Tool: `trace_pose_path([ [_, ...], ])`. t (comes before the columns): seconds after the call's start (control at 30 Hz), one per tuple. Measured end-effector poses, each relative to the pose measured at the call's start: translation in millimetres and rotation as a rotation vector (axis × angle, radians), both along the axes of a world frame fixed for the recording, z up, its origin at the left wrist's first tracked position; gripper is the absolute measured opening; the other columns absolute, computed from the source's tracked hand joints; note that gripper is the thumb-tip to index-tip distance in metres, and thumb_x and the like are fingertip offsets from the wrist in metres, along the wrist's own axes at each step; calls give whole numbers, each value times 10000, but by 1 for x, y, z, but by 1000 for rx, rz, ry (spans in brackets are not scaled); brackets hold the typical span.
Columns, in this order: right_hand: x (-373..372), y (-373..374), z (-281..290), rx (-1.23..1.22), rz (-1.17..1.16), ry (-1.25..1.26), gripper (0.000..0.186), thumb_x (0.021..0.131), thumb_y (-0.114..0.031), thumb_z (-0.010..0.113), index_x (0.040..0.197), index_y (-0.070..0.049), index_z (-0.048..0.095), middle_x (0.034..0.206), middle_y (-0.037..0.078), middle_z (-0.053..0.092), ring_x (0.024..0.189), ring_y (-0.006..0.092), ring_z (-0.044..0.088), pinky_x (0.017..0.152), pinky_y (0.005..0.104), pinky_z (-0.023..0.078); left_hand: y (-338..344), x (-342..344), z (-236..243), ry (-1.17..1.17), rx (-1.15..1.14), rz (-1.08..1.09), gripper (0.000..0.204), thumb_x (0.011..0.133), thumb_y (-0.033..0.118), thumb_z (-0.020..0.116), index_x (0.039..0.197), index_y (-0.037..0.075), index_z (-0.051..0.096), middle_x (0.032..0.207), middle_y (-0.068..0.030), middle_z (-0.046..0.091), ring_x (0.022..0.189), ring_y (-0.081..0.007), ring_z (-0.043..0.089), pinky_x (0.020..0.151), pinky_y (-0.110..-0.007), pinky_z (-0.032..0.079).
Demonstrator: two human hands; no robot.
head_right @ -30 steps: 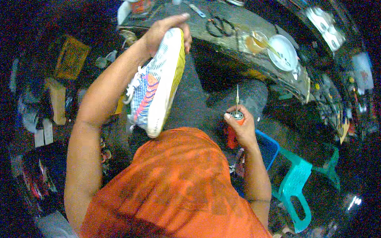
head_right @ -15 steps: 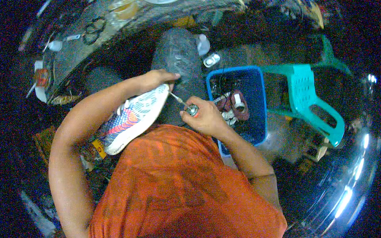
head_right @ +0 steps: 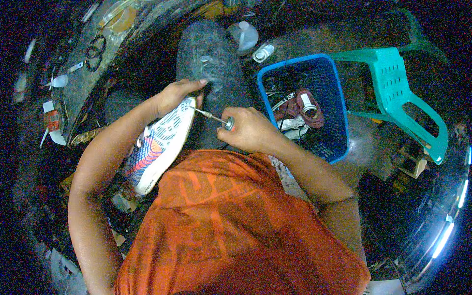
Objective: The person inspects a white and yellow sneaker, then uses a heated tool to apply treatment to the sole and upper. They place the shoe on a shelf and inspect several other sneakers, using a hammer on one shoe before returning it to the shelf.
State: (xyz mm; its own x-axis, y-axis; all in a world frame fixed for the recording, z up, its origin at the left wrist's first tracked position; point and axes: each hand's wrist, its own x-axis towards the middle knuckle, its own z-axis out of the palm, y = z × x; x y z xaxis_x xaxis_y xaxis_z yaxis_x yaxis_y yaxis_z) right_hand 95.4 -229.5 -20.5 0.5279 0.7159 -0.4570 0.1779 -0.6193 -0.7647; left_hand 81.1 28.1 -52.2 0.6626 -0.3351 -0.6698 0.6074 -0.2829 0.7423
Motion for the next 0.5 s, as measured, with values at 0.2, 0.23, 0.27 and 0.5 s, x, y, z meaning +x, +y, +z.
trace_pose_path([
  [0.2,-7,-2,2,14,10,-37,274,836,-260,739,907,-2,680,756,213,697,762,388,730,683,461,549,0,2,1,-49,-25,-57,734,1071,546,395,717,1,736,605,-97,651,562,-183,610,643,-333,498],
  [0.23,-7,-2,3,30,14,-49,273,837,-261,738,910,-4,678,755,214,696,764,394,729,685,468,549,0,1,0,-22,-37,-36,731,1070,544,397,715,2,735,604,-94,651,555,-181,607,636,-329,497],
  [0.27,-8,-3,3,18,28,-58,269,839,-260,736,912,-8,676,751,215,693,761,399,726,684,474,549,-1,1,0,6,-40,-16,728,1070,542,399,713,4,734,603,-91,652,548,-178,604,630,-326,496],
  [0.5,-13,-4,4,95,97,-170,249,846,-255,731,918,-25,667,733,218,676,749,422,708,681,505,547,-1,0,-4,-46,-64,-3,706,1079,534,407,683,33,707,544,-76,616,457,-168,558,529,-307,462],
])
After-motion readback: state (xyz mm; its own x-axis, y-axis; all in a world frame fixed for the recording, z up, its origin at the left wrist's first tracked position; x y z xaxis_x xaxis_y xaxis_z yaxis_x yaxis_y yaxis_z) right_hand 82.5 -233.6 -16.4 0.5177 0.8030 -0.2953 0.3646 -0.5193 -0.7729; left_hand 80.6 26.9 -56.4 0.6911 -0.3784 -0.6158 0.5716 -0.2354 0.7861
